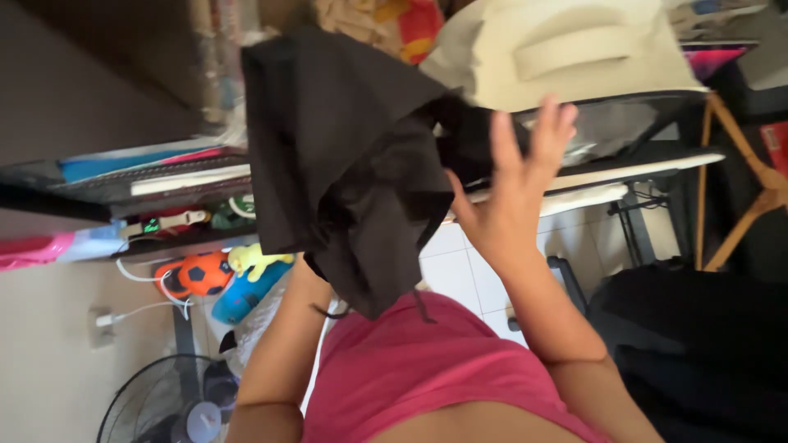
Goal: The person is organizing items inside a cabinet and then sorting packed items into a bag.
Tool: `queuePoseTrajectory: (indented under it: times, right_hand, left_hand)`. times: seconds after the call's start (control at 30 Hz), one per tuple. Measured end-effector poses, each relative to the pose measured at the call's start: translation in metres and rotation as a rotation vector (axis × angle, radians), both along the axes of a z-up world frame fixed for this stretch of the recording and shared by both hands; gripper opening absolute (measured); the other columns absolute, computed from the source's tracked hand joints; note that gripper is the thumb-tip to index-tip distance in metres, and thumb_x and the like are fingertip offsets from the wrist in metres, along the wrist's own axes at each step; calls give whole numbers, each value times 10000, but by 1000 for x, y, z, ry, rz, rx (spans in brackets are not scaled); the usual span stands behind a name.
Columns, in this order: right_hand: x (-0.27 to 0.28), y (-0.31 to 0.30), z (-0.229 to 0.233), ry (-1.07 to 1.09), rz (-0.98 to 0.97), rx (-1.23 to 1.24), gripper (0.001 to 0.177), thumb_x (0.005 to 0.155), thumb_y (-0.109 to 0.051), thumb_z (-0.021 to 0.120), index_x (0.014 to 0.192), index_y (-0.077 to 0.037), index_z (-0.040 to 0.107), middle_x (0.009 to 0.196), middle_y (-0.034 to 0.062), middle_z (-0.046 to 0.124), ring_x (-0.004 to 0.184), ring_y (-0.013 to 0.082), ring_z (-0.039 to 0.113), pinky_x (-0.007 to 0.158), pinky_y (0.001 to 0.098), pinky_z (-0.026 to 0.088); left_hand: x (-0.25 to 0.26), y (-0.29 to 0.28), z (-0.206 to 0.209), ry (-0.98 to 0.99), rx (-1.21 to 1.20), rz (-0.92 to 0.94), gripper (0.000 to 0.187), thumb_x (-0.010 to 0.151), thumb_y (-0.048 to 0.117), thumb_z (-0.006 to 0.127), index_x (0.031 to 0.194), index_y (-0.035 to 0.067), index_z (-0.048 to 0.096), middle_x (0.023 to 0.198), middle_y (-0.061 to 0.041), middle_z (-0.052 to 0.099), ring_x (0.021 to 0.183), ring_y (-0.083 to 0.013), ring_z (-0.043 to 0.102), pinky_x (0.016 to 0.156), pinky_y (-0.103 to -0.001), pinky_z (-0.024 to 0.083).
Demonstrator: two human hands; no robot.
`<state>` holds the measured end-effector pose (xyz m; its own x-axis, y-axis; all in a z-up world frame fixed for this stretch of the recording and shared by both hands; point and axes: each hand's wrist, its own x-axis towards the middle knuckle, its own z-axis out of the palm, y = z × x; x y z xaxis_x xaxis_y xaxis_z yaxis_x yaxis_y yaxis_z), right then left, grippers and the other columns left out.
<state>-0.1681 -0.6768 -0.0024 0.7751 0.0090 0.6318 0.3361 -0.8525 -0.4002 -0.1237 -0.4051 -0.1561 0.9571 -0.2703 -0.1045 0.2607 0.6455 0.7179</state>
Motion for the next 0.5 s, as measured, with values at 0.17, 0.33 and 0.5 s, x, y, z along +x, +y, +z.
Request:
queuePoseTrajectory:
  times: [0.17,0.33,0.5]
  right_hand:
    - [32,48,7,174,-88,-145,831,825,-51,793,1556,-68,398,1455,239,463,1419,464,412,1204,614,226]
    - [41,72,5,497,65,226,636,878,-8,703,1471,-74,484,1277,164,680,1217,324,657,1040,385,497]
    - [35,77,7,487,173,420,559,950,-20,732,1443,-12,469,1297,130,629,1224,202,594,1082,301,457]
  left_hand:
    - [-7,35,-13,174,-136,-56,528,1097,284,539,1533,1,442,1486,-100,542,1330,-228,528,1174,-365,409]
    - [-12,70,-46,352,-281,-116,554,1109,314,503,1566,15,407,1524,-110,506,1355,-240,499,1190,-378,389]
    - [-20,91,-115,251,365,69,565,1075,341,411,1564,73,317,1524,-92,457,1377,-217,466,1143,-347,374]
